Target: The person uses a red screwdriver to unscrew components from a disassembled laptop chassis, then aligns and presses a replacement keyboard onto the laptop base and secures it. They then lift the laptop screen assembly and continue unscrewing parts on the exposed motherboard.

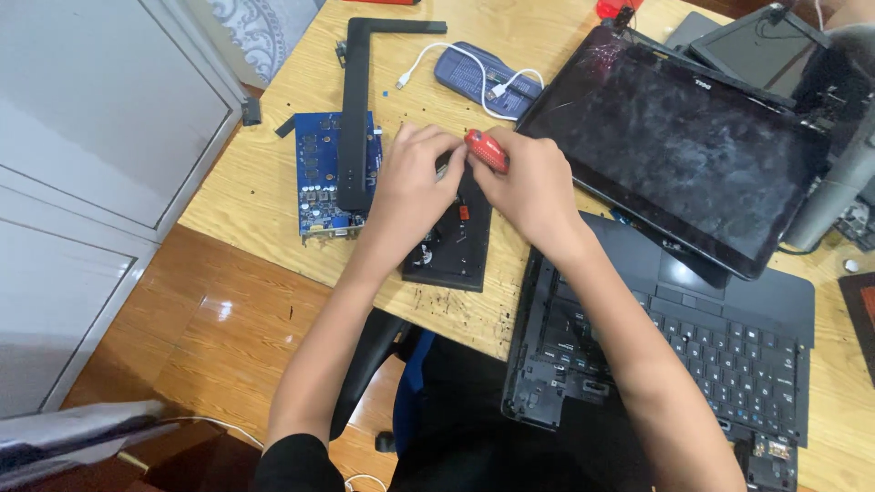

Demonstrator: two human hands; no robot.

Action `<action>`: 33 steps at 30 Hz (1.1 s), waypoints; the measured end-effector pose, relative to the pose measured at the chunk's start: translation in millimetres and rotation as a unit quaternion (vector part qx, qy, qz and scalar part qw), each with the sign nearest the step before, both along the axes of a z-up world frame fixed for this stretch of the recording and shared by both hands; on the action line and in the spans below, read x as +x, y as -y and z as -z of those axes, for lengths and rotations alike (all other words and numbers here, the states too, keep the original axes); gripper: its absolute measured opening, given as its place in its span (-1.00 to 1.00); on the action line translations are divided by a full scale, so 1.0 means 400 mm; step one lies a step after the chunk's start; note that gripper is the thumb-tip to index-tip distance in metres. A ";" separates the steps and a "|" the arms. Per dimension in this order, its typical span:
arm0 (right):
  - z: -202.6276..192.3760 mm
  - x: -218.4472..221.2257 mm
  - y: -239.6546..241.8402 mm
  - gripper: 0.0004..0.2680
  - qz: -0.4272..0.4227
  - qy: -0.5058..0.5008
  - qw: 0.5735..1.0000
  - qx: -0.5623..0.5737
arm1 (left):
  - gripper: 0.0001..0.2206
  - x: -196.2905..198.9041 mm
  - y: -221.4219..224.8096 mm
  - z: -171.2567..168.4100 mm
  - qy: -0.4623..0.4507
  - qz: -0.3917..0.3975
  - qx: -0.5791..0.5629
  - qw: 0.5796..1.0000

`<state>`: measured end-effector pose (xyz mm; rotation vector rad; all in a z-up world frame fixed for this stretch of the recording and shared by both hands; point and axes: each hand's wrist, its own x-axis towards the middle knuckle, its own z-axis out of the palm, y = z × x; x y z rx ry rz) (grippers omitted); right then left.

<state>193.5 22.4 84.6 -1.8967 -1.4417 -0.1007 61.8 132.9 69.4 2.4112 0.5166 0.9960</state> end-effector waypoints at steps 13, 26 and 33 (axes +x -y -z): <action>-0.041 -0.096 0.345 -0.83 0.059 0.097 0.987 0.118 | -0.82 0.016 0.200 0.046 0.111 0.266 -0.455 0.843; -0.038 -0.134 0.729 -0.70 0.135 -0.004 0.989 0.062 | -0.86 0.087 0.531 0.081 0.073 0.337 -0.635 0.692; 0.101 -0.078 0.894 -0.74 0.094 -0.211 0.947 0.224 | -0.93 0.063 0.579 0.081 0.100 0.370 -0.501 0.776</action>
